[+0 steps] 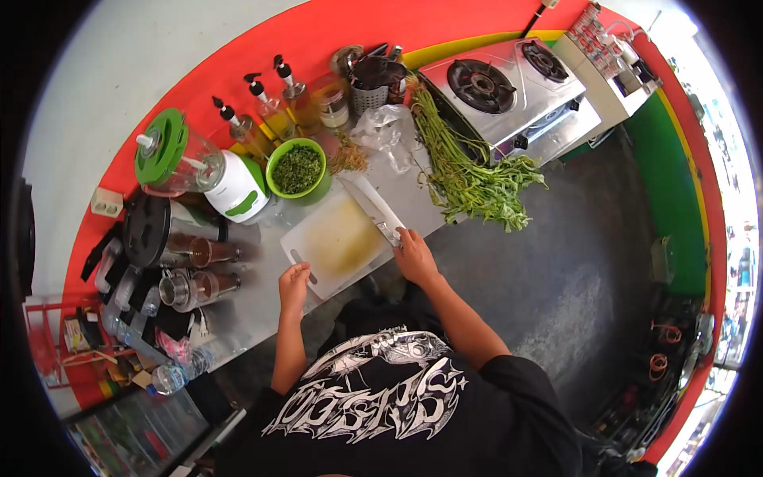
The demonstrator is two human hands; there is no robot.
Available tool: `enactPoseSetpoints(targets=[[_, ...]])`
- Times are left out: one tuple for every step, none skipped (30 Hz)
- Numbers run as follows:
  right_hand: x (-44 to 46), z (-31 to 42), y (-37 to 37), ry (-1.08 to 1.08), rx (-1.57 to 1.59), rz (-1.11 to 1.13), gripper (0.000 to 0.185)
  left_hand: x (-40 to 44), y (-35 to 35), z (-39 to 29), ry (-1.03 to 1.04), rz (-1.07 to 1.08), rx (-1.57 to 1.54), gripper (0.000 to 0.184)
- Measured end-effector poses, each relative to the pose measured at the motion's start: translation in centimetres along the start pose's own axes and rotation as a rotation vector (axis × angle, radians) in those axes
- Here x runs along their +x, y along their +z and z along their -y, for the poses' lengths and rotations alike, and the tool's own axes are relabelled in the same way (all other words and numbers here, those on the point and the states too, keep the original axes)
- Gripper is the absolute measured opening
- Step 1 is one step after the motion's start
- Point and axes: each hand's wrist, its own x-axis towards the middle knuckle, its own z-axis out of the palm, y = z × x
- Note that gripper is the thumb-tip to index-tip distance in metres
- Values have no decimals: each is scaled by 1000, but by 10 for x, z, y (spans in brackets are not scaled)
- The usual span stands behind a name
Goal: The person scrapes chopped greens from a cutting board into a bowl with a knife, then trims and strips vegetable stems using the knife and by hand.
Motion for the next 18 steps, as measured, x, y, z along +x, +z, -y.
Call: enactPoseSetpoints(targets=[[2, -1, -4, 19, 25, 2, 43, 0, 5, 0, -9, 22, 27, 23], [3, -3, -9, 23, 31, -11, 43, 1, 10, 0, -17, 44, 55, 22], [5, -8, -14, 15, 17, -57, 41, 0, 17, -4, -39, 69, 75, 21], [6, -13, -20, 7, 4, -101, 39, 0, 27, -8, -30, 75, 83, 21], [7, -19, -27, 9, 9, -110, 39, -2, 37, -11, 14, 107, 84, 22], [9, -25, -37, 40, 54, -112, 38, -1, 45, -14, 62, 138, 83, 22], [14, -32, -47, 67, 99, -115, 37, 1, 53, -17, 52, 172, 84, 22], [20, -39, -58, 58, 105, -126, 37, 3, 62, -21, 67, 170, 88, 22], [26, -47, -69, 79, 103, -136, 35, 4, 73, -27, 80, 166, 73, 21], [32, -57, -81, 100, 101, -145, 34, 4, 84, -32, 93, 160, 58, 20], [41, -74, -87, 68, 100, -181, 32, 6, 94, -35, 100, 151, 45, 19], [51, -82, -100, 55, 109, -189, 32, 7, 107, -41, 116, 145, 49, 19], [57, -90, -110, 63, 89, -215, 31, 5, 120, -45, 101, 145, 43, 19], [64, -99, -120, 71, 71, -240, 31, 5, 134, -49, 85, 145, 37, 19], [70, -101, -134, 74, 129, -250, 30, 4, 149, -54, 73, 159, 38, 19], [77, -107, -144, 71, 140, -250, 30, 5, 165, -59, 77, 152, 45, 19], [82, -114, -152, 49, 131, -290, 31, 6, 182, -63, 76, 200, 53, 19], [85, -120, -160, 28, 121, -329, 32, 6, 198, -67, 72, 247, 61, 20]])
